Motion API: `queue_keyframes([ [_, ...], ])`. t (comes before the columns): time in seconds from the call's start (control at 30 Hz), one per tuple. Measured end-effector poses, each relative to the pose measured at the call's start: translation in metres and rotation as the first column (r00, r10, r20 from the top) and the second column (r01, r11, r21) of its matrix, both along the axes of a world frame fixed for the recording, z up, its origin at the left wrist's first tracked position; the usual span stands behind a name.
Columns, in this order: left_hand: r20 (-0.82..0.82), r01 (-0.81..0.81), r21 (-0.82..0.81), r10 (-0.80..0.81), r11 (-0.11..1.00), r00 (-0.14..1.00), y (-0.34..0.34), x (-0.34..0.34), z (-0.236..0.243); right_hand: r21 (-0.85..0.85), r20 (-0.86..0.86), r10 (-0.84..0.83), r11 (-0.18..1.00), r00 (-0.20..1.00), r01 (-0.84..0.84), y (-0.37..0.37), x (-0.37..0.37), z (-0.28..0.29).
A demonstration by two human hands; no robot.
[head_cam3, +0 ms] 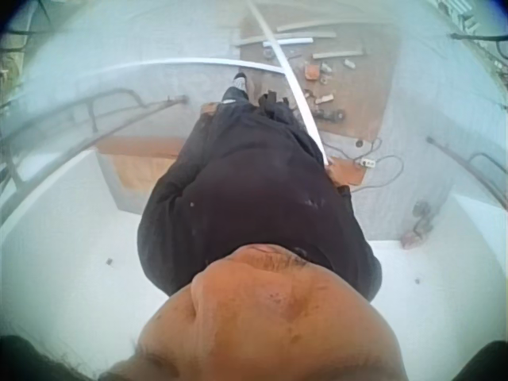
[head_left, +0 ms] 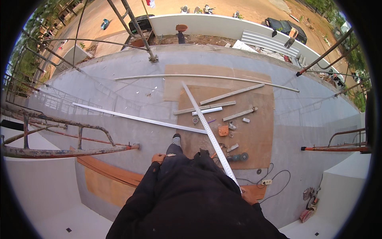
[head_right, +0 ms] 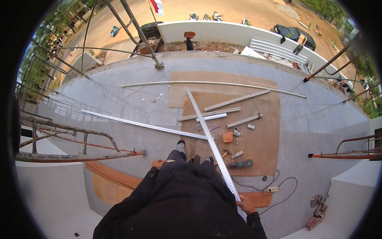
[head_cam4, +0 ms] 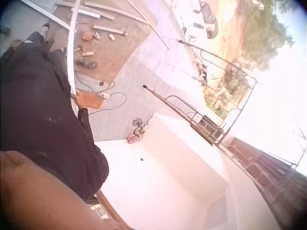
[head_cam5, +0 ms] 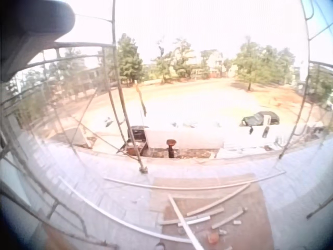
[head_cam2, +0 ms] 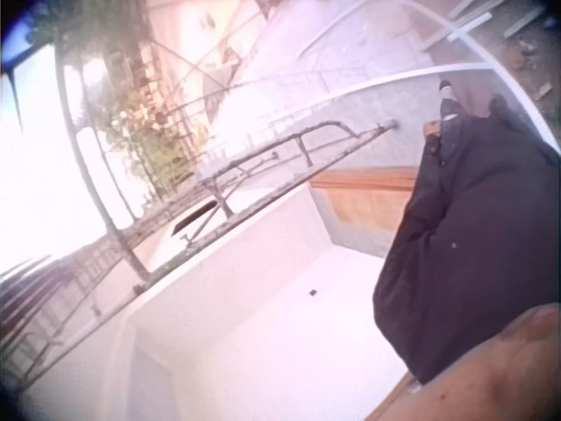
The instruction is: The person measures a metal profile using a tape measure and marks it with a pencil, then uses an angle grinder to cut the metal piece while holding it down on a wooden board.
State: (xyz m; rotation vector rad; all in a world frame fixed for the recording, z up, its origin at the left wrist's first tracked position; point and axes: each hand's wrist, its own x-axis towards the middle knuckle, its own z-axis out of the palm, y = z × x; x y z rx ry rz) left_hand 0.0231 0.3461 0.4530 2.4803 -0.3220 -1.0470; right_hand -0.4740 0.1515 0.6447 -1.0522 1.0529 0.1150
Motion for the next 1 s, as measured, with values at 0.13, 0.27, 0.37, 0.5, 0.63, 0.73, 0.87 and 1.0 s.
queue_keyframes([
  [0.13, -0.003, -0.034, -0.008, 0.034, 0.999, 0.999, -0.004, 0.003, -0.004, 0.122, -0.152, 0.116, 0.988, 0.981, -0.098, -0.020, -0.009, 0.012],
  [0.27, -0.030, -0.090, 0.000, 0.090, 0.996, 0.996, 0.006, 0.006, -0.004, 0.157, -0.162, 0.275, 0.955, 0.948, -0.250, -0.023, -0.017, 0.002],
  [0.37, -0.023, -0.096, 0.074, 0.098, 0.993, 0.995, 0.005, 0.017, 0.005, -0.006, -0.158, 0.325, 0.944, 0.933, -0.330, -0.043, 0.023, -0.016],
  [0.5, -0.015, -0.119, 0.145, 0.123, 0.982, 0.992, 0.009, 0.045, 0.006, -0.161, -0.272, 0.309, 0.919, 0.911, -0.360, -0.062, 0.137, 0.019],
  [0.63, -0.109, -0.097, 0.092, 0.107, 0.991, 0.988, -0.006, 0.071, -0.008, -0.250, -0.351, 0.330, 0.869, 0.876, -0.427, -0.082, 0.214, 0.023],
  [0.73, -0.144, -0.106, 0.049, 0.112, 0.993, 0.983, -0.022, 0.102, -0.013, -0.288, -0.381, 0.354, 0.833, 0.854, -0.473, -0.097, 0.265, 0.020],
  [0.87, -0.163, -0.193, -0.006, 0.189, 0.981, 0.968, -0.028, 0.157, -0.028, -0.309, -0.403, 0.386, 0.796, 0.830, -0.521, -0.113, 0.325, 0.024],
  [1.0, -0.326, -0.470, -0.157, 0.404, 0.869, 0.855, 0.004, 0.206, -0.032, -0.301, -0.425, 0.427, 0.765, 0.799, -0.569, -0.117, 0.370, 0.030],
])
